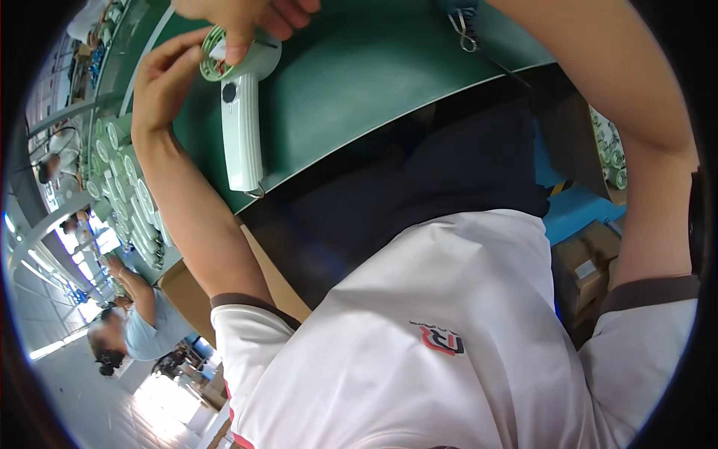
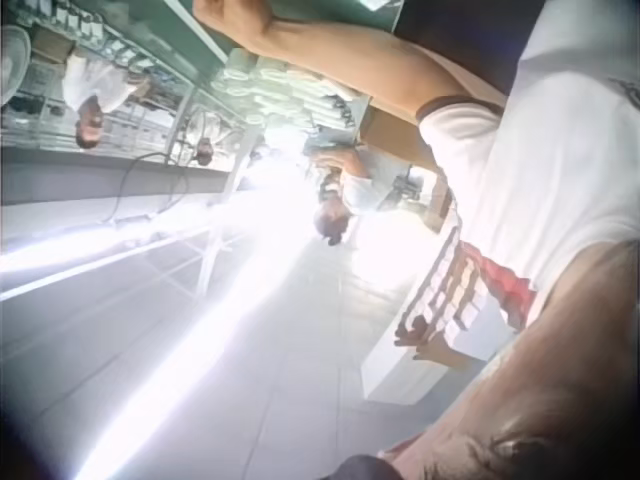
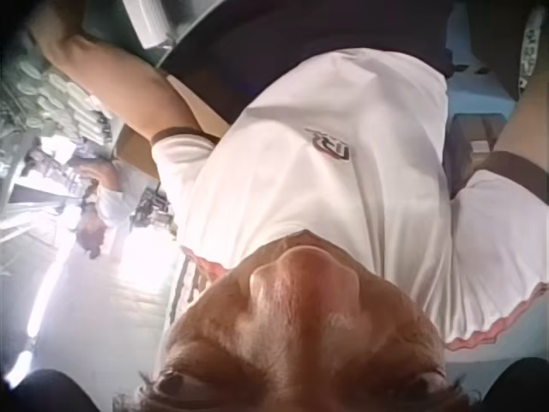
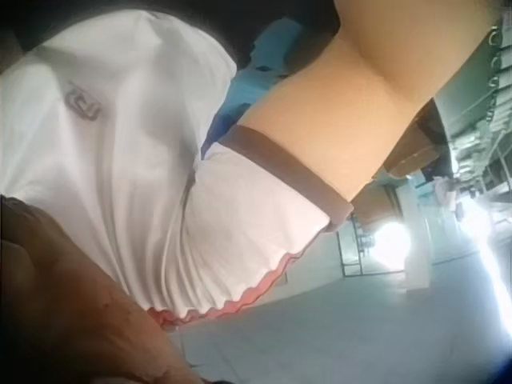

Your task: Assembling handheld electric fans using an electric screwdriver on a factory production line.

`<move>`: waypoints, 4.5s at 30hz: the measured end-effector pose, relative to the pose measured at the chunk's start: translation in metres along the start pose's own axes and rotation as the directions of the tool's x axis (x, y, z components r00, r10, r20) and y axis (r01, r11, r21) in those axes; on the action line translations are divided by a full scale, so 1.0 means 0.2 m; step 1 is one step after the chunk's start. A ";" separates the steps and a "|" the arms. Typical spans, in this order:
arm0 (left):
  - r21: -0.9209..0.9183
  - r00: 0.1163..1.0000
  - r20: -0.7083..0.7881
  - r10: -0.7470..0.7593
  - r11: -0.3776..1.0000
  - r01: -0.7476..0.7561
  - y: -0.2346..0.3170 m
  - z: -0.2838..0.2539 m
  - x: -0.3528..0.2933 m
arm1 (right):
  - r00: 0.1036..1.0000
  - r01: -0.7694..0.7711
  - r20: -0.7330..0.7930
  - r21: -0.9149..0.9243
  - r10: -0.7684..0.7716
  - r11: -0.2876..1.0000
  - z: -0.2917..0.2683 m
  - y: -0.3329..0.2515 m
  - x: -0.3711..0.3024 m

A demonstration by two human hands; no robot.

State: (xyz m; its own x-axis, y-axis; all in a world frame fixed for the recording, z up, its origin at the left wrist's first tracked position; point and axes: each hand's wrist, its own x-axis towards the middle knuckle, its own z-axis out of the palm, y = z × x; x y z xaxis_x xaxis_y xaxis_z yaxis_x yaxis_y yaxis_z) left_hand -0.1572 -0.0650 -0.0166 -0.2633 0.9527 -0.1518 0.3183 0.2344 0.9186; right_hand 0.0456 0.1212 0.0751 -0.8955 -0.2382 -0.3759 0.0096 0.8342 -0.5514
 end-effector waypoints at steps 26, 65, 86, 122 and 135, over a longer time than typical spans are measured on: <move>0.379 0.972 -0.222 -0.078 0.911 0.159 0.32 0.36 -0.27 | 0.951 -0.215 0.275 0.273 0.138 0.938 0.01 0.31 0.30; -0.052 0.944 0.119 0.309 0.951 -0.305 0.07 0.24 -0.06 | 0.920 -0.391 0.020 0.020 0.391 0.920 -0.11 -0.01 0.18; -0.063 0.953 0.062 0.295 0.954 -0.292 0.07 0.27 -0.08 | 0.908 -0.064 -0.294 -0.801 -0.299 0.595 0.22 0.62 -0.42; -0.017 0.958 0.032 0.286 0.958 -0.286 0.07 0.34 -0.01 | 0.145 0.809 -0.975 0.215 0.168 0.547 0.14 0.23 0.16; -0.008 0.957 0.017 0.291 0.957 -0.291 0.08 0.34 -0.02 | 0.212 0.740 -0.925 0.363 0.315 0.566 0.15 0.20 0.18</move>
State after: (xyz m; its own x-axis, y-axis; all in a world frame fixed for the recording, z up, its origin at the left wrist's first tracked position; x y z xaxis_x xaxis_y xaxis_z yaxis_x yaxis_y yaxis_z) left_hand -0.0888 -0.0515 -0.0266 -0.1436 0.9829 0.1157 0.3740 -0.0544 0.9258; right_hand 0.0265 0.1314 0.0164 -0.5986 0.6724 0.4354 -0.4961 0.1155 -0.8605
